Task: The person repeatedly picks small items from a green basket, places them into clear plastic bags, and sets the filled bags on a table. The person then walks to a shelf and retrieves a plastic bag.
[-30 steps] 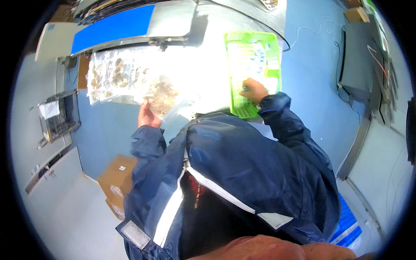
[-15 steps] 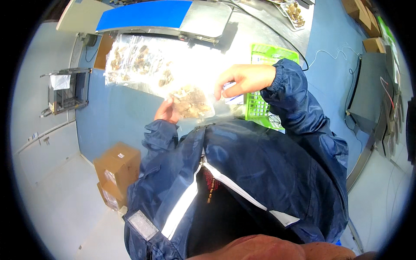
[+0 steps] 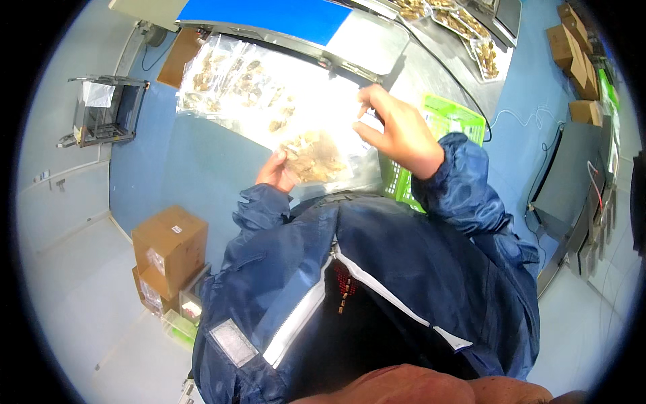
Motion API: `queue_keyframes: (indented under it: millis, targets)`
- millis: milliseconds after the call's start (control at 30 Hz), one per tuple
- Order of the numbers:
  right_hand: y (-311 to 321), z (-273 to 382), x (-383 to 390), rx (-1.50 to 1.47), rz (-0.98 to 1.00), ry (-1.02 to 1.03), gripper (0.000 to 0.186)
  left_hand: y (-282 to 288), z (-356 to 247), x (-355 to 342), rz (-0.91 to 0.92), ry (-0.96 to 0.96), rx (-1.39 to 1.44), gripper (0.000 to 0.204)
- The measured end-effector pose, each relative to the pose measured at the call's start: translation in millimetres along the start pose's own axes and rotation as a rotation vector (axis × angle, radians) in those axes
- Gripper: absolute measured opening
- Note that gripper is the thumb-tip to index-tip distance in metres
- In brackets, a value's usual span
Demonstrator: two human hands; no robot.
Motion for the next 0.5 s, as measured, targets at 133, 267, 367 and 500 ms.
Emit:
queue_keyframes:
  millis: [133,267,367,500]
  targets:
    - [-25,12,-10,0.105,-0.031,0.247,0.031,13,-14,-17,-0.027,0.011,0.106,0.063]
    - [-37,27,-35,0.061,0.029,0.009,0.034,40,-27,-28,-0.004,0.056,0.120,0.062]
    - [-36,18,-51,0.200,0.049,-0.202,0.031,28,-43,-40,0.080,0.028,0.127,0.062]
    - [-88,-4,-57,0.304,0.455,-0.162,0.028,29,-44,-55,0.040,0.061,0.032,0.061]
Point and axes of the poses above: each hand's wrist, its own x-axis away from the middle knuckle, its own y-axis out of the back of the hand, z = x × y, the point moved 7 cm from there along -x, towards the middle knuckle, and after that the axes turned 14 degrees about -y, right-handed, at the moved point
